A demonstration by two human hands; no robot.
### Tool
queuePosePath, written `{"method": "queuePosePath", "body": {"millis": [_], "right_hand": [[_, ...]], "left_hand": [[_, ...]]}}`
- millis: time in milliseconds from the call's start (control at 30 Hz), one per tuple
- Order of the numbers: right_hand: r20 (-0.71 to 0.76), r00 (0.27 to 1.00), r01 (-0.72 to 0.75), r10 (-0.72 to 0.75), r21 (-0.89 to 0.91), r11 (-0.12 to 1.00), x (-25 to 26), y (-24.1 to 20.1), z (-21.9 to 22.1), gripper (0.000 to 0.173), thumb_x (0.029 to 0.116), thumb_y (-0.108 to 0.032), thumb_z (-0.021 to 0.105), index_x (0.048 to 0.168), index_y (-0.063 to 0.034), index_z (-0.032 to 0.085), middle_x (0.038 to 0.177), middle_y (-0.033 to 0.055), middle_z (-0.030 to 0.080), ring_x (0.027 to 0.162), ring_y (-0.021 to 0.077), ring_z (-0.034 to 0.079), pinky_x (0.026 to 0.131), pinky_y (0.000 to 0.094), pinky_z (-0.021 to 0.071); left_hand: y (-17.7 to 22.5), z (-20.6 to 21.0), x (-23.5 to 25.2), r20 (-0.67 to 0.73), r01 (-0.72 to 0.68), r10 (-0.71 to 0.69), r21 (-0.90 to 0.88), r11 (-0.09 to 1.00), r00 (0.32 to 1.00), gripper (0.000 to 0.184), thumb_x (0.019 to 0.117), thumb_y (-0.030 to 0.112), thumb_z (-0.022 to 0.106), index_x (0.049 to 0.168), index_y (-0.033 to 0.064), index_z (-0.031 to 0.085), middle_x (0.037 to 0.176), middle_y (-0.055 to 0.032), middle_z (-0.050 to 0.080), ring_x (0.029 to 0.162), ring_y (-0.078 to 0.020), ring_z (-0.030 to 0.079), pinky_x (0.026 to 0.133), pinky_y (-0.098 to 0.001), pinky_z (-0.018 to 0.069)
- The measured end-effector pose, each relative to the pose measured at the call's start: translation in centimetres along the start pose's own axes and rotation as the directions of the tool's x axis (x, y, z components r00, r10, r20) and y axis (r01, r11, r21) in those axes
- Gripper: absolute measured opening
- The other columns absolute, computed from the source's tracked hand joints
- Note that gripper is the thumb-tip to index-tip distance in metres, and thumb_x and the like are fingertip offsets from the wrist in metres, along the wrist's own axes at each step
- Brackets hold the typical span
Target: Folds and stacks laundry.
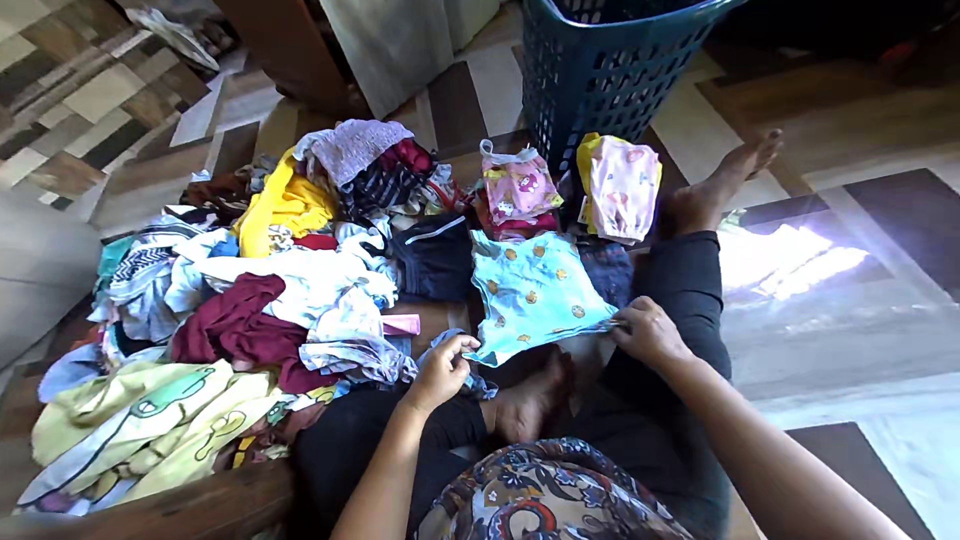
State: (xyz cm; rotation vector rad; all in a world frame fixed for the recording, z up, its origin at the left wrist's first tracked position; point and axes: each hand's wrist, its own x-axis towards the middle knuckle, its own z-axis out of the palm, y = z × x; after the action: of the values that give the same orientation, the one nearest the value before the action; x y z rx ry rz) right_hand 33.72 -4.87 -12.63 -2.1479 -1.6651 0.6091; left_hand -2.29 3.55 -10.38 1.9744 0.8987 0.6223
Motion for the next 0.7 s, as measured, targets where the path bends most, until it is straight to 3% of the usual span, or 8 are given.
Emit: {"method": "queuePosePath", "body": {"millis": [100, 167, 300, 367, 500, 633, 700], "right_hand": [[-0.001, 0.997, 0.081, -0.081, 0.148, 0.986, 0.6, 1.6, -1.0, 0.016, 0.089, -0.003, 0.069, 0.098, 0.0095, 0.073, 0.13, 0.0347, 0.058, 0.122, 0.0538, 0.054, 0.101, 0.0688, 0.0424], [0.03, 0.995, 0.087, -0.097, 0.245, 0.966, 1.4, 1.9, -1.6, 0.015, 0.0896, -0.002, 0.067, 0.098, 0.0108, 0.071, 0.136, 0.0315, 0.057, 0.128, 0.049, 0.053, 0.104, 0.0652, 0.0424], [0.109, 0.993, -0.011, -0.041, 0.438, 0.899, 2.9, 1.4, -2.3, 0.02, 0.0933, 0.004, 0.062, 0.111, 0.0129, 0.066, 0.131, 0.0278, 0.061, 0.121, 0.0382, 0.06, 0.104, 0.0559, 0.0459], [0.195, 0.98, -0.05, -0.034, 0.41, 0.911, 3.5, 1.4, -2.3, 0.022, 0.0934, 0.004, 0.062, 0.115, 0.0103, 0.066, 0.126, 0.0256, 0.065, 0.116, 0.0361, 0.063, 0.102, 0.0547, 0.0474], [0.364, 0.93, -0.043, -0.051, 0.248, 0.968, 3.7, 1.5, -2.0, 0.025, 0.0957, 0.001, 0.06, 0.118, 0.0096, 0.066, 0.126, 0.0275, 0.065, 0.12, 0.0419, 0.061, 0.105, 0.0594, 0.0436], [0.268, 0.963, -0.119, -0.005, 0.445, 0.888, 3.8, 1.9, -2.0, 0.027, 0.0944, 0.002, 0.061, 0.12, 0.0087, 0.065, 0.127, 0.025, 0.065, 0.118, 0.0346, 0.062, 0.103, 0.0533, 0.0474], [0.22, 0.974, -0.178, 0.062, 0.564, 0.806, 4.3, 1.8, -1.8, 0.025, 0.0953, 0.003, 0.06, 0.12, 0.0082, 0.063, 0.117, 0.0225, 0.066, 0.104, 0.028, 0.064, 0.094, 0.048, 0.0522]], "left_hand": [[0.2, -1.2, 1.2, 0.03, 0.1, -0.096, -0.153, 0.983, 0.995, 0.033, 0.0889, -0.006, 0.049, 0.12, -0.0119, 0.061, 0.108, -0.0159, 0.07, 0.098, -0.0122, 0.066, 0.09, -0.0296, 0.0535], [0.3, -1.6, 2.4, 0.032, 0.201, -0.199, -0.241, 0.949, 0.979, 0.031, 0.0931, -0.004, 0.05, 0.122, -0.01, 0.059, 0.104, -0.011, 0.07, 0.094, -0.0082, 0.065, 0.087, -0.0282, 0.0536], [0.8, -2.3, 4.7, 0.074, 0.245, -0.234, -0.311, 0.918, 0.969, 0.026, 0.0939, -0.005, 0.05, 0.118, -0.0068, 0.059, 0.099, -0.005, 0.068, 0.089, -0.0048, 0.064, 0.085, -0.0264, 0.0539], [1.3, -2.6, 5.1, 0.2, 0.234, -0.179, -0.299, 0.925, 0.963, 0.026, 0.0909, -0.006, 0.048, 0.114, -0.0076, 0.06, 0.1, -0.003, 0.068, 0.089, -0.0024, 0.063, 0.085, -0.0244, 0.0532], [0.4, -2.0, 4.8, 0.416, 0.279, -0.166, -0.228, 0.933, 0.894, 0.028, 0.0901, -0.005, 0.048, 0.115, -0.0101, 0.06, 0.102, -0.0049, 0.066, 0.088, -0.0016, 0.06, 0.082, -0.0232, 0.0514], [-0.8, -1.9, 5.4, 0.318, 0.355, -0.264, -0.277, 0.893, 0.911, 0.025, 0.0912, -0.004, 0.049, 0.112, -0.0056, 0.062, 0.099, -0.0008, 0.066, 0.087, -0.0017, 0.061, 0.082, -0.0236, 0.0518], [-1.0, -1.8, 6.5, 0.201, 0.409, -0.357, -0.397, 0.822, 0.912, 0.021, 0.0946, -0.005, 0.047, 0.11, -0.0044, 0.061, 0.096, -0.0019, 0.066, 0.087, -0.0062, 0.063, 0.086, -0.0285, 0.0542]]}}
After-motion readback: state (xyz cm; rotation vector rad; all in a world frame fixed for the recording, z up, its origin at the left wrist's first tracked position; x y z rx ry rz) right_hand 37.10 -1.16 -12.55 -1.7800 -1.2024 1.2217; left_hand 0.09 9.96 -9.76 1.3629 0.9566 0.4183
